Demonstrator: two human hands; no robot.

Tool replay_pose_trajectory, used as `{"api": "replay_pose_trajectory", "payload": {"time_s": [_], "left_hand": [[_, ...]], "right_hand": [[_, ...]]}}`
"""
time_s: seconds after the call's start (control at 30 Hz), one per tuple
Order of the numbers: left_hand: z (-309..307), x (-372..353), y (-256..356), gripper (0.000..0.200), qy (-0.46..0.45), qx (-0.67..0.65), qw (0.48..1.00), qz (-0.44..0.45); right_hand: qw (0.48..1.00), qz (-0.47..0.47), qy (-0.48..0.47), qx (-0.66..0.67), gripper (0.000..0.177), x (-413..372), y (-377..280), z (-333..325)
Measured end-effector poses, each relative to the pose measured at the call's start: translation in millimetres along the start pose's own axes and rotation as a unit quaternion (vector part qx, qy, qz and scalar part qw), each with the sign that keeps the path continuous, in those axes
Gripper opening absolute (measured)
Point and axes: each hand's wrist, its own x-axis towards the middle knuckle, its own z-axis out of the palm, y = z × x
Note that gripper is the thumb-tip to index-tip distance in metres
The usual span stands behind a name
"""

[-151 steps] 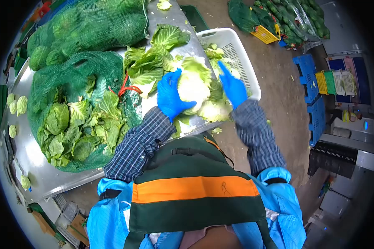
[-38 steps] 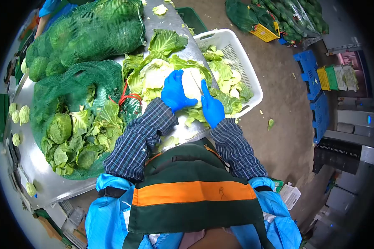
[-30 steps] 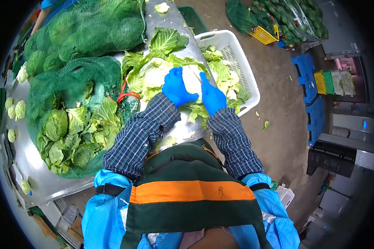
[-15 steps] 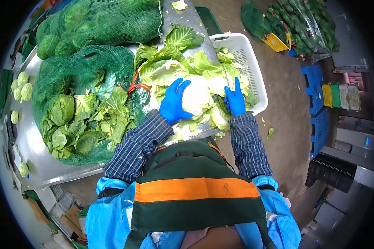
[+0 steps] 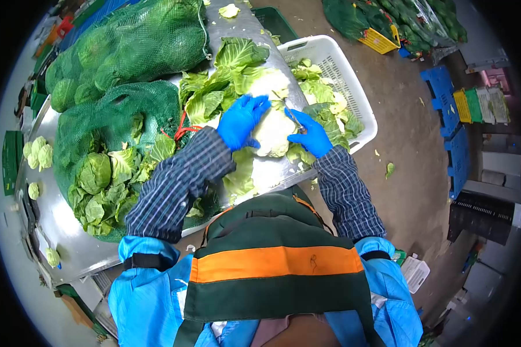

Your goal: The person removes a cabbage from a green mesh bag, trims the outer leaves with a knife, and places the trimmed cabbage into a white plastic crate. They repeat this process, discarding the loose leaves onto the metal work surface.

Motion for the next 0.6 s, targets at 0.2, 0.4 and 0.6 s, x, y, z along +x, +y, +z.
{"api": "replay_pose_trajectory", "payload": {"time_s": [0.2,0.4,0.6], "left_hand": [[22,-26,1,0.103,-0.068,-0.236,0.95,-0.193],[27,-32,23,0.104,-0.052,-0.178,0.949,-0.257],[45,-16,26,0.113,0.024,-0.097,0.981,-0.165]], "right_hand": [[0.956,0.119,0.174,-0.206,0.059,-17,-48,17],[0.954,0.038,0.123,-0.27,0.058,-44,-18,52],[0.949,0.063,0.119,-0.284,0.055,-44,-18,63]]}}
